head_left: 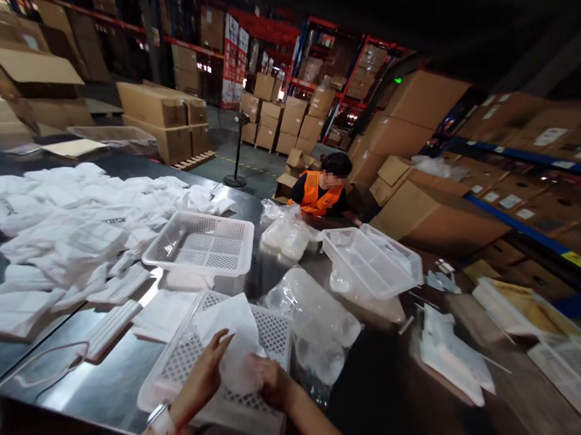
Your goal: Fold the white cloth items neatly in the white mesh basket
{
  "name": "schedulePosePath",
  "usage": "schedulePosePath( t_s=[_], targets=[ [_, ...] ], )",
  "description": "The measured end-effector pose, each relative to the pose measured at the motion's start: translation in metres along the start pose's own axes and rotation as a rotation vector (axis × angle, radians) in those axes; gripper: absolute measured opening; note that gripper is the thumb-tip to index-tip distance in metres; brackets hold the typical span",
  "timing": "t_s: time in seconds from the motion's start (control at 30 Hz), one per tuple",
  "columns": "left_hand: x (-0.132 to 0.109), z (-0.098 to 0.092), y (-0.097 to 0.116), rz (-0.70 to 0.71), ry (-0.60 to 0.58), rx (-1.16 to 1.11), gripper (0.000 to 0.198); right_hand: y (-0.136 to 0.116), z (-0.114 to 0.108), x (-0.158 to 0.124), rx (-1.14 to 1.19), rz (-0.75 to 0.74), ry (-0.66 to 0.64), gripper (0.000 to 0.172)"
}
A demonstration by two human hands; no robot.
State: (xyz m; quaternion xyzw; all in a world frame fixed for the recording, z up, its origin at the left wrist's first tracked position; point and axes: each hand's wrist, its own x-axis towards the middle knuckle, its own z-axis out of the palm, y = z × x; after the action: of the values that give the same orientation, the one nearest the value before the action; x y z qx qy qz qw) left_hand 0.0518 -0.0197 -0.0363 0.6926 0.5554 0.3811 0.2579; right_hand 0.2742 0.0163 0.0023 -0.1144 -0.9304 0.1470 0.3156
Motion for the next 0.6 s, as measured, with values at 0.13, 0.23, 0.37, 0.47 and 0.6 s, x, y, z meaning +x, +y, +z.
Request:
schedulePosePath(
  t_s=[0.13,0.23,0.37,0.47,0.6],
  targets=[
    [0.012,-0.024,0.001,0.044,-0.114,-0.067,0.06,-0.02,0.018,-0.002,0.158,0.156,0.037,0.045],
    [0.014,-0.041,-0.007,0.109,-0.223,-0.077,0.075,-0.02,0.026,-0.002,0.125,0.187,-0.061,0.043],
    [0.01,-0.044,-0.021,0.15,-0.204,-0.014,0.094,-0.005,0.026,0.001,-0.108,0.21,-0.223,0.035],
    [0.005,-0.032,-0.023,0.146,-0.212,0.092,0.09,-0.005,0.033,0.011,-0.344,0.247,-0.253,0.026],
    [-0.007,-0.012,-0.009,0.21,-0.214,0.209,0.09,-0.02,0.071,0.029,-0.64,0.565,-0.21,0.023]
  ],
)
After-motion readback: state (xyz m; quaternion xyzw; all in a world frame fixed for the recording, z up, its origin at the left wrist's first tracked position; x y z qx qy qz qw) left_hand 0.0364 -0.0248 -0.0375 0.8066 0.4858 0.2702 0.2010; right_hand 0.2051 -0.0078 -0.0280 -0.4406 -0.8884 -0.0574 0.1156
